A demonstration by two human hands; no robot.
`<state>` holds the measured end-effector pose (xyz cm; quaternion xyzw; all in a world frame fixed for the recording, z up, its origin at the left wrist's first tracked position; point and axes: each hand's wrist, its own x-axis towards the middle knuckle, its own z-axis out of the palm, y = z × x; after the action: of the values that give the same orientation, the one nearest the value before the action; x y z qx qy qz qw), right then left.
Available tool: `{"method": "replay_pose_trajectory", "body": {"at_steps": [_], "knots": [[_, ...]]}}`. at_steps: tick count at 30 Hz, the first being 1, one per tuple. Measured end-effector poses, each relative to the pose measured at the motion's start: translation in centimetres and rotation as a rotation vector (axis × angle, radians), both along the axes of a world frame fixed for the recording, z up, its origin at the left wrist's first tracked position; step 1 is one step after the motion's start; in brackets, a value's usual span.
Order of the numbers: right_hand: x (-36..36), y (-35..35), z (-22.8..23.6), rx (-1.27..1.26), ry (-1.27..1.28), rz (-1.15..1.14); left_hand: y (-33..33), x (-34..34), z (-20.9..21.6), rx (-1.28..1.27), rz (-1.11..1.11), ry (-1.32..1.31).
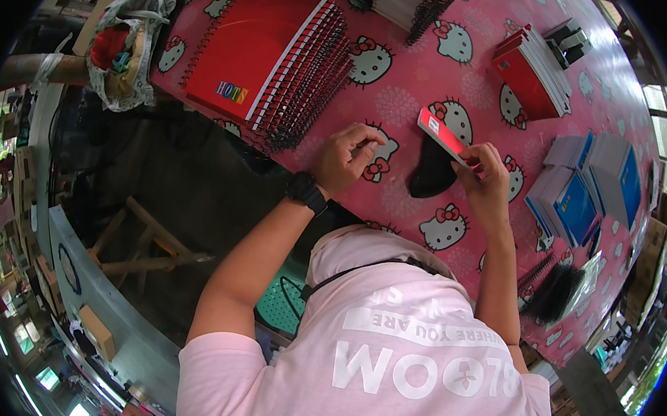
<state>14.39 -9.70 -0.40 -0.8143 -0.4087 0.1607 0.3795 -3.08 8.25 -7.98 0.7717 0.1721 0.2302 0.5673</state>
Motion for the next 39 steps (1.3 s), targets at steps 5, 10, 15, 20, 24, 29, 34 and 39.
{"method": "replay_pose_trajectory", "body": {"at_steps": [5, 10, 15, 20, 24, 29, 34, 39], "knots": [[0.0, 0.1, 0.1, 0.004, 0.019, 0.010, -0.1, -0.1, 0.5, 0.019, 0.006, 0.025], [0.4, 0.0, 0.1, -0.001, 0.035, 0.017, -0.1, 0.1, 0.4, 0.023, 0.011, 0.045], [0.7, -0.3, 0.4, 0.036, -0.053, 0.014, -0.1, 0.1, 0.1, 0.015, 0.007, 0.076], [1.0, -0.6, 2.7, 0.079, 0.030, 0.076, -2.4, 1.8, 2.0, 0.284, 0.274, -0.129], [1.0, -0.1, 1.6, 0.126, -0.009, 0.131, -6.2, 4.3, 7.5, 0.803, 0.140, 0.159], [0.4, 0.0, 0.5, 0.169, -0.024, 0.124, -4.6, 6.1, 6.1, 0.760, -0.033, 0.132], [1.9, -6.0, 1.5, 0.157, 0.081, -0.287, -1.3, 7.1, 7.9, 0.735, -0.057, 0.116], [2.4, -17.6, 2.7, -0.395, 0.205, -0.752, 0.3, 7.6, 7.6, 0.869, -0.039, 0.337]]}}
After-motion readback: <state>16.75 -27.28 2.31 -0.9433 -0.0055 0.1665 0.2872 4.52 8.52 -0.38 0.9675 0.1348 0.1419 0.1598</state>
